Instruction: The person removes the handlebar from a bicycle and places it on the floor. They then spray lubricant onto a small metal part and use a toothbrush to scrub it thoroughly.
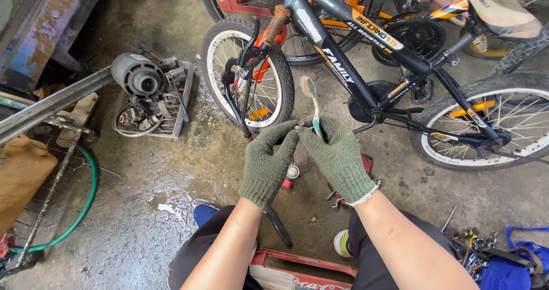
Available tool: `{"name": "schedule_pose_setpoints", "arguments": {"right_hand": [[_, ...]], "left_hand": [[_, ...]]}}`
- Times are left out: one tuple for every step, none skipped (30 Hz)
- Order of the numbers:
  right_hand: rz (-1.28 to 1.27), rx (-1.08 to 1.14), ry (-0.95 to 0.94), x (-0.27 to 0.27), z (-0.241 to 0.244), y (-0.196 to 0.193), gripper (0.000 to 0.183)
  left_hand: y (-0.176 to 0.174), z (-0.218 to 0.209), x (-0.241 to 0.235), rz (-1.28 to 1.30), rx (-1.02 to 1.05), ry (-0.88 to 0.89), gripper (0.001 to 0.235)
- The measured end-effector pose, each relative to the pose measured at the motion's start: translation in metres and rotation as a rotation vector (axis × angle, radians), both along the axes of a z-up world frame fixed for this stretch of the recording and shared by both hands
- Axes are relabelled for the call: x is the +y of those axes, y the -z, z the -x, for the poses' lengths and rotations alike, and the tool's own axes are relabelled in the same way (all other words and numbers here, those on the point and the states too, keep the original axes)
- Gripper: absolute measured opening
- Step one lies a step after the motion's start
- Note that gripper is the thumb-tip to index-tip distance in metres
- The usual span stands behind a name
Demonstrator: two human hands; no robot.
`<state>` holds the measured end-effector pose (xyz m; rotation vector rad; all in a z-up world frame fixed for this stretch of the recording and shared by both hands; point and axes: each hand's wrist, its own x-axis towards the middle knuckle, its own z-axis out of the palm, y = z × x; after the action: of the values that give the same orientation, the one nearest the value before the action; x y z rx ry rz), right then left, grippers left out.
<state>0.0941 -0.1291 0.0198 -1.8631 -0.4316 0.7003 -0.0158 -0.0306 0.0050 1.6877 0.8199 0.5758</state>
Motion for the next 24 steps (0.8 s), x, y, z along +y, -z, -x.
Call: {"name": "schedule_pose_setpoints", "arguments": {"right_hand": [[0.0,-0.03,0.008,0.002,0.0,0.002,0.026],[0.0,-0.029,0.004,0.005,0.004,-0.003,0.026],[0.041,-0.074,0.008,0.007,0.007,-0.009,0.028],[0.081,-0.12,0.011,0.01,0.01,-0.015,0.03],[0.079,-0.12,0.008,0.016,0.018,-0.041,0.03],[0.276,-0.181,-0.089,0.022,0.026,-0.067,0.034],[0.472,-0.244,-0.19,0.027,0.034,-0.093,0.04],[0.47,-0.245,-0.191,0.025,0.028,-0.066,0.04],[0.121,-0.57,-0.136,0.023,0.021,-0.038,0.023],[-0.241,-0.881,-0.092,0.021,0.015,-0.011,0.013],[-0.244,-0.881,-0.093,0.022,0.012,-0.003,0.013],[-0.259,-0.914,-0.117,0.022,0.008,0.004,0.012],[-0.275,-0.946,-0.141,0.023,0.004,0.012,0.018],[-0.278,-0.946,-0.143,0.022,0.004,0.01,0.018],[-0.279,-0.937,-0.217,0.021,0.003,0.008,0.026],[-0.279,-0.925,-0.291,0.02,0.002,0.006,0.035],[-0.279,-0.924,-0.294,0.022,0.0,0.011,0.035],[-0.298,-0.943,-0.267,0.023,-0.001,0.015,0.027],[-0.316,-0.962,-0.24,0.025,-0.002,0.02,0.019],[-0.317,-0.962,-0.24,0.025,-0.002,0.02,0.019],[-0.326,-0.955,-0.239,0.025,-0.001,0.02,0.02],[-0.335,-0.948,-0.237,0.025,-0.001,0.02,0.021],[-0.334,-0.947,-0.236,0.025,0.0,0.017,0.021],[-0.31,-0.934,-0.257,0.025,0.001,0.013,0.029]], "left_hand": [[0.003,0.002,0.002,0.045,0.001,0.011,0.027],[0.002,0.003,0.002,0.045,0.002,0.008,0.027],[0.001,0.004,0.002,0.095,-0.031,0.032,0.029],[0.0,0.005,0.002,0.145,-0.065,0.057,0.03],[0.001,0.006,0.003,0.143,-0.065,0.053,0.03],[0.002,0.007,0.004,0.242,-0.112,0.052,0.033],[0.003,0.008,0.006,0.34,-0.159,0.052,0.036],[-0.002,0.008,0.004,0.338,-0.159,0.05,0.036],[-0.007,0.008,0.002,0.367,-0.212,0.027,0.042],[-0.012,0.008,0.001,0.397,-0.265,0.004,0.049],[-0.008,0.009,0.005,0.395,-0.265,0.003,0.049],[-0.004,0.009,0.01,0.457,-0.226,-0.009,0.044],[0.0,0.009,0.015,0.519,-0.186,-0.02,0.039],[-0.004,0.012,0.017,0.518,-0.187,-0.024,0.039],[-0.008,0.014,0.019,0.471,-0.177,-0.002,0.036],[-0.012,0.017,0.021,0.425,-0.166,0.019,0.033],[-0.011,0.017,0.021,0.426,-0.166,0.016,0.033],[-0.011,0.018,0.022,0.416,-0.164,0.015,0.029],[-0.011,0.018,0.022,0.405,-0.161,0.014,0.025],[-0.009,0.019,0.023,0.405,-0.16,0.013,0.025],[-0.007,0.019,0.024,0.416,-0.192,0.012,0.024],[-0.005,0.019,0.024,0.427,-0.222,0.011,0.022],[-0.009,0.019,0.024,0.428,-0.222,0.011,0.022],[-0.014,0.019,0.024,0.467,-0.236,-0.006,0.027]]}}
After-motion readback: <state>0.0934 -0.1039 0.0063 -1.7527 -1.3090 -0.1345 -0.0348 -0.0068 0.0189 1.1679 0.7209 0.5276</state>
